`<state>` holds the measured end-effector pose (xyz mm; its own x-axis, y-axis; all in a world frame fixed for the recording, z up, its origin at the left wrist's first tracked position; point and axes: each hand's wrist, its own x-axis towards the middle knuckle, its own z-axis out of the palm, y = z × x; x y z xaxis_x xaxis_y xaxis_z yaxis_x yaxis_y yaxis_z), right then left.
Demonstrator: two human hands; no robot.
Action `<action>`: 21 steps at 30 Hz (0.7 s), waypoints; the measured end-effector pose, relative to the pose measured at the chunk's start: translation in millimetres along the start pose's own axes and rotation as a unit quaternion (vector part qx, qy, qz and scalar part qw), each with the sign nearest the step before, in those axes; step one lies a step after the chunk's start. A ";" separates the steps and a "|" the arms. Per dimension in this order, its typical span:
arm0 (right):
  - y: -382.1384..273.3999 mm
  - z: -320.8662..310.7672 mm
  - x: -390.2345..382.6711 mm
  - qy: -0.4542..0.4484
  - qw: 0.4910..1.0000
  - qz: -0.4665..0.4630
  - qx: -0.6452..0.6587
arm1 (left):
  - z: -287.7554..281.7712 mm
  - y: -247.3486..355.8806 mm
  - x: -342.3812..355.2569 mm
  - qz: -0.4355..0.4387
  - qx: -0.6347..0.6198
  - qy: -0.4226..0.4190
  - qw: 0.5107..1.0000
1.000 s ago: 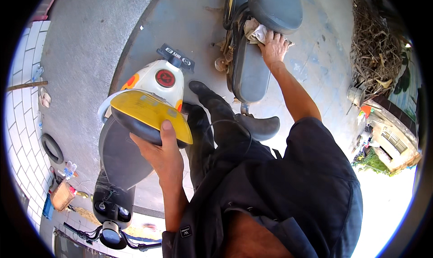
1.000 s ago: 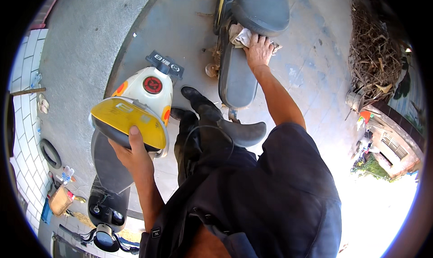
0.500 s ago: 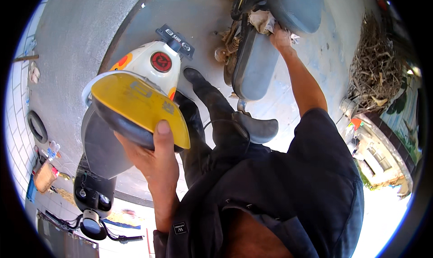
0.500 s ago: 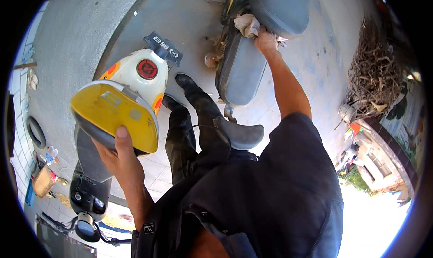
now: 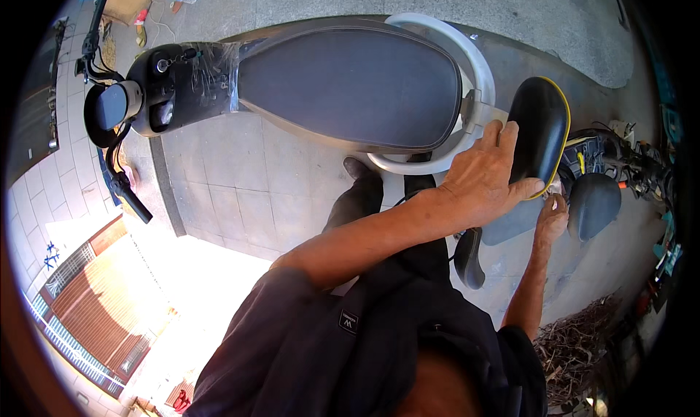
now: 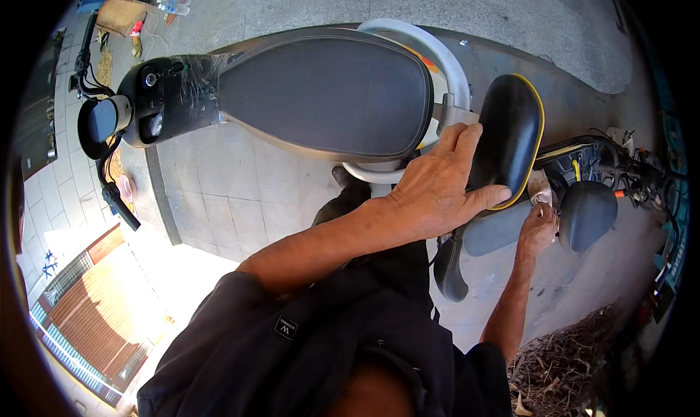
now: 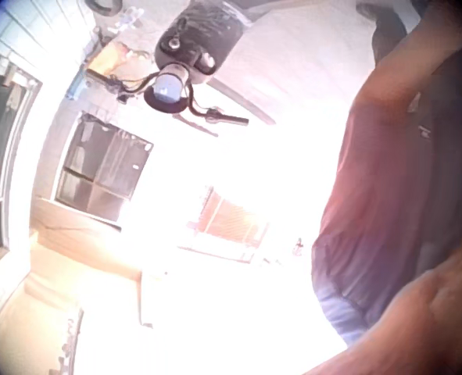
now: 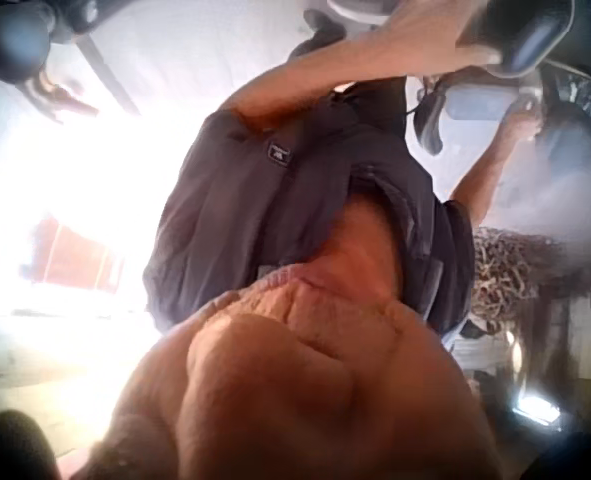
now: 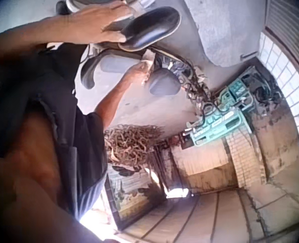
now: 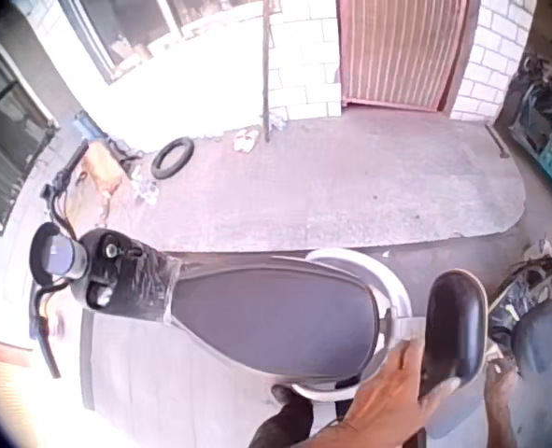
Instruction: The person sits on the ground and uses a screwdriver to remove screws from the floorboard of a scooter. After removing the screws, the person stands up, moves the scooter, and places a rag on the seat.
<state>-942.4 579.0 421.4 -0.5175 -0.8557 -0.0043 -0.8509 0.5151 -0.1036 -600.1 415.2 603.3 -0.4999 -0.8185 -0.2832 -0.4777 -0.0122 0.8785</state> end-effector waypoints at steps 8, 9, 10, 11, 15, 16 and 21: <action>-88.5 -54.6 -40.1 -0.002 0.967 0.128 0.220 | -180.4 -151.9 -219.3 -0.134 0.150 0.244 0.949; -117.5 -68.8 -44.3 0.001 0.967 0.120 0.225 | -210.0 -174.7 -257.1 -0.155 0.188 0.301 0.922; -145.1 -78.4 -47.1 -0.007 0.965 0.111 0.237 | -241.5 -190.2 -298.8 -0.181 0.249 0.359 0.881; -167.6 -86.0 -48.4 -0.018 0.962 0.099 0.253 | -271.5 -204.5 -339.6 -0.216 0.321 0.403 0.829; -198.8 -91.8 -78.7 -0.023 0.921 0.146 0.361 | -364.1 -221.9 -460.8 -0.274 0.583 0.473 0.601; -181.1 -77.4 -74.5 0.020 0.929 0.134 0.344 | -376.3 -233.4 -474.6 -0.290 0.587 0.481 0.583; -211.9 -107.9 -50.5 0.085 0.881 0.141 0.444 | -455.3 -303.0 -538.0 -0.473 0.371 0.469 0.646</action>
<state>-745.8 518.4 550.9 -0.7672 -0.6413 -0.0124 -0.3193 0.3986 -0.8597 142.5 597.7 664.7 0.7623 -0.6385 0.1059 -0.6379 -0.7689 -0.0434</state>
